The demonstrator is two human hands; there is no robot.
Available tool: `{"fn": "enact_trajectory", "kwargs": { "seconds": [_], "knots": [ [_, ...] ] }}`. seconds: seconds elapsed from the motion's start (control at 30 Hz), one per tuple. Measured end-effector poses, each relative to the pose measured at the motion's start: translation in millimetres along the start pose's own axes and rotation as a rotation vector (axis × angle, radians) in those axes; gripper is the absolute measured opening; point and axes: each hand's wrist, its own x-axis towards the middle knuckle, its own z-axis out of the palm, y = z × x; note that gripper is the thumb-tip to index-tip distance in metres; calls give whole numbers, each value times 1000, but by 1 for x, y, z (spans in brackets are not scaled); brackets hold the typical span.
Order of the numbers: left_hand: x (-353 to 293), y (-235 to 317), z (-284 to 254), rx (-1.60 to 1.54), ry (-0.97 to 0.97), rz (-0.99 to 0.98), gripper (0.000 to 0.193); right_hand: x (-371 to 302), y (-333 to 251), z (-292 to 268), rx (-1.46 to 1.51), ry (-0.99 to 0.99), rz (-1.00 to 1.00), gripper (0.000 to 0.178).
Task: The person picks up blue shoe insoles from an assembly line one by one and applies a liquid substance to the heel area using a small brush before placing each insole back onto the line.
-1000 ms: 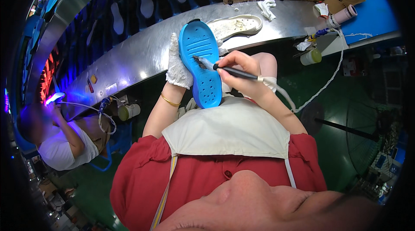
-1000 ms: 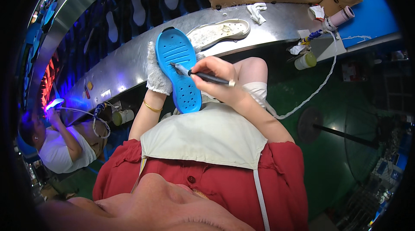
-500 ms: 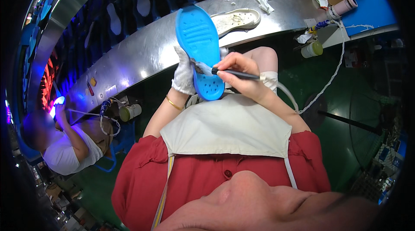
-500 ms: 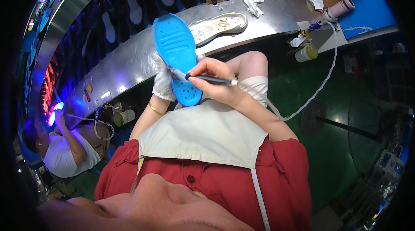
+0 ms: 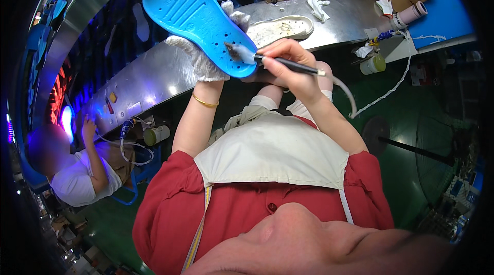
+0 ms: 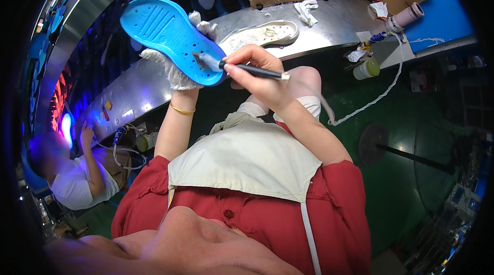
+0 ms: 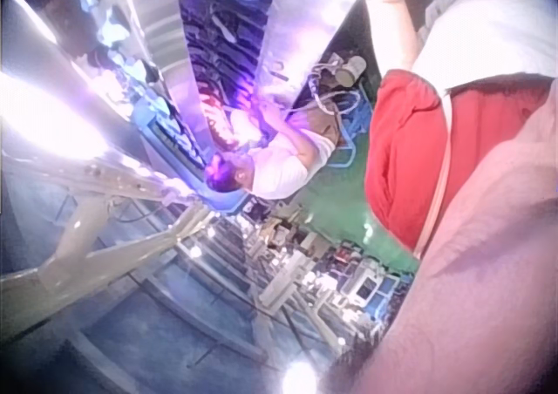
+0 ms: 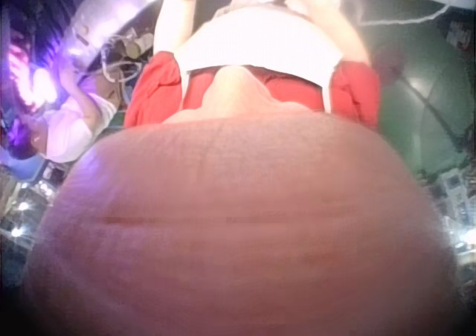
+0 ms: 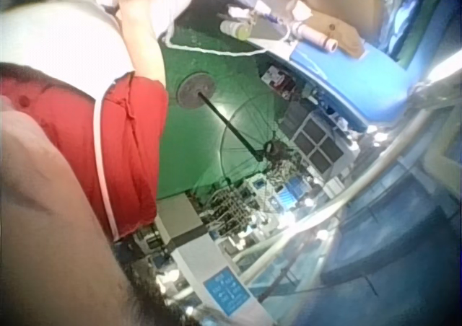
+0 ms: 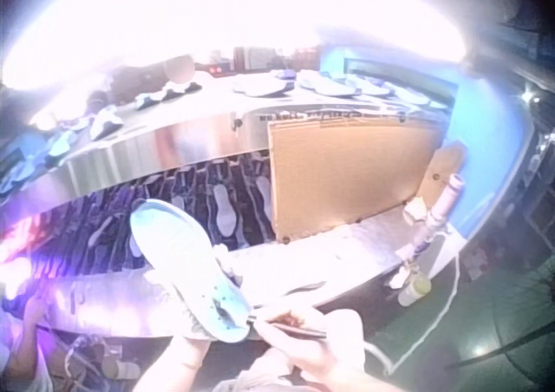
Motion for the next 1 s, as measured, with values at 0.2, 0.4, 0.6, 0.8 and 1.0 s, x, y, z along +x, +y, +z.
{"fn": "enact_trajectory", "kwargs": {
  "seconds": [0.2, 0.4, 0.6, 0.8, 1.0],
  "knots": [
    [8, 14, -6, -88, -247, -53, 119, 1, -5, -5, 377, -77, 452, 13],
    [15, 25, -5, 334, -111, -159, 119, 11, -15, -14, -43, -89, 192, 13],
    [25, 37, 6, 758, -58, -349, 114, 23, -9, -31, -47, -331, 434, 13],
    [39, 35, 16, 922, 200, -582, 89, 32, -22, -26, -167, -262, 220, 5],
    [46, 37, 0, 935, 352, -760, 73, 35, -16, -23, -214, -340, 329, 6]
  ]
}}
